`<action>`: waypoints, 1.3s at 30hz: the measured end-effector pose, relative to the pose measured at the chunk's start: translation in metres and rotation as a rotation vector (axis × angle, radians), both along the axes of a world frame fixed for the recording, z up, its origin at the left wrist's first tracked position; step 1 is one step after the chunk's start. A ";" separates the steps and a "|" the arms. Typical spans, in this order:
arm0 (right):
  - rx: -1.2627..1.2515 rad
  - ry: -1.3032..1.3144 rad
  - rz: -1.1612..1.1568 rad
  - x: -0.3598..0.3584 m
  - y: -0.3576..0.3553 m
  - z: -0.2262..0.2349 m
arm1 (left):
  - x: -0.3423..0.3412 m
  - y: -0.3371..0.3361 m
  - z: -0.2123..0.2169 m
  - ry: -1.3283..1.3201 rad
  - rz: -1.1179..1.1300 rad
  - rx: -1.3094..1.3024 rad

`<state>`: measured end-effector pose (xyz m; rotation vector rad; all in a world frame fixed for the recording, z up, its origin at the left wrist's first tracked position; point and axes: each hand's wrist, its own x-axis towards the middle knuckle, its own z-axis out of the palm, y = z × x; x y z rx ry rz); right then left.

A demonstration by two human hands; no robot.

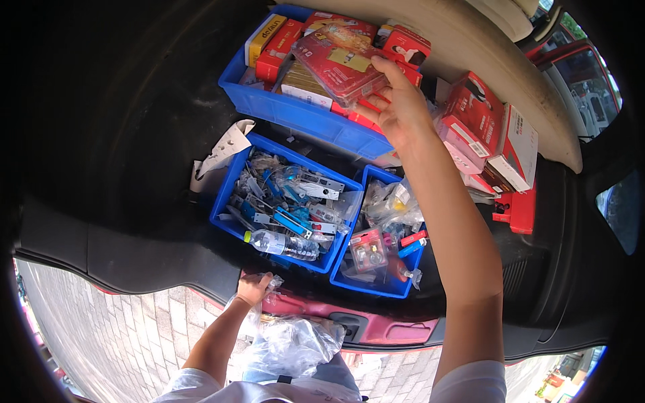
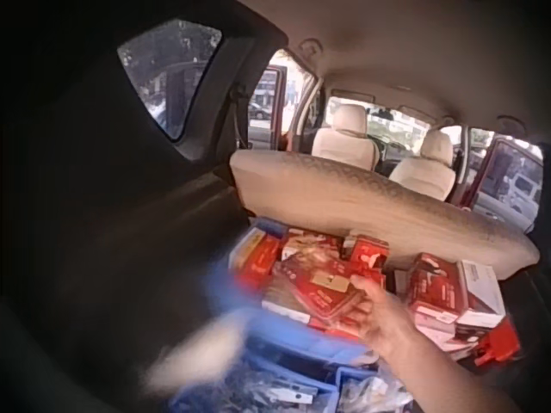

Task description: The person rummages through blue plastic crates in the trunk of a red car, moving boxes and plastic-wrapped items. They place some items into a white plastic bag, then walk to the driver's side door, open it, and place a small wrapped item inside the car before returning to the trunk.

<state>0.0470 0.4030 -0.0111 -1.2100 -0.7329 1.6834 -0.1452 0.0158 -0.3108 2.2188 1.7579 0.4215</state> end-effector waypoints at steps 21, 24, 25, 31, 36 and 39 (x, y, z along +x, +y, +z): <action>0.408 -0.580 0.077 -0.100 0.069 -0.017 | -0.028 -0.008 -0.007 -0.125 -0.008 -0.013; 0.350 -0.689 0.131 -0.122 0.095 -0.016 | -0.029 -0.010 -0.009 -0.159 0.016 0.015; 0.325 -0.744 0.162 -0.123 0.115 -0.016 | -0.028 -0.009 -0.011 -0.167 0.011 0.014; 0.283 -1.185 0.364 -0.147 0.148 0.008 | -0.021 -0.011 -0.018 -0.119 -0.024 -0.012; 0.696 -1.232 0.519 -0.191 0.097 0.012 | -0.035 -0.015 -0.014 -0.120 -0.001 0.103; 0.915 -1.138 0.468 -0.163 0.120 -0.017 | -0.029 -0.008 -0.019 -0.133 -0.008 0.108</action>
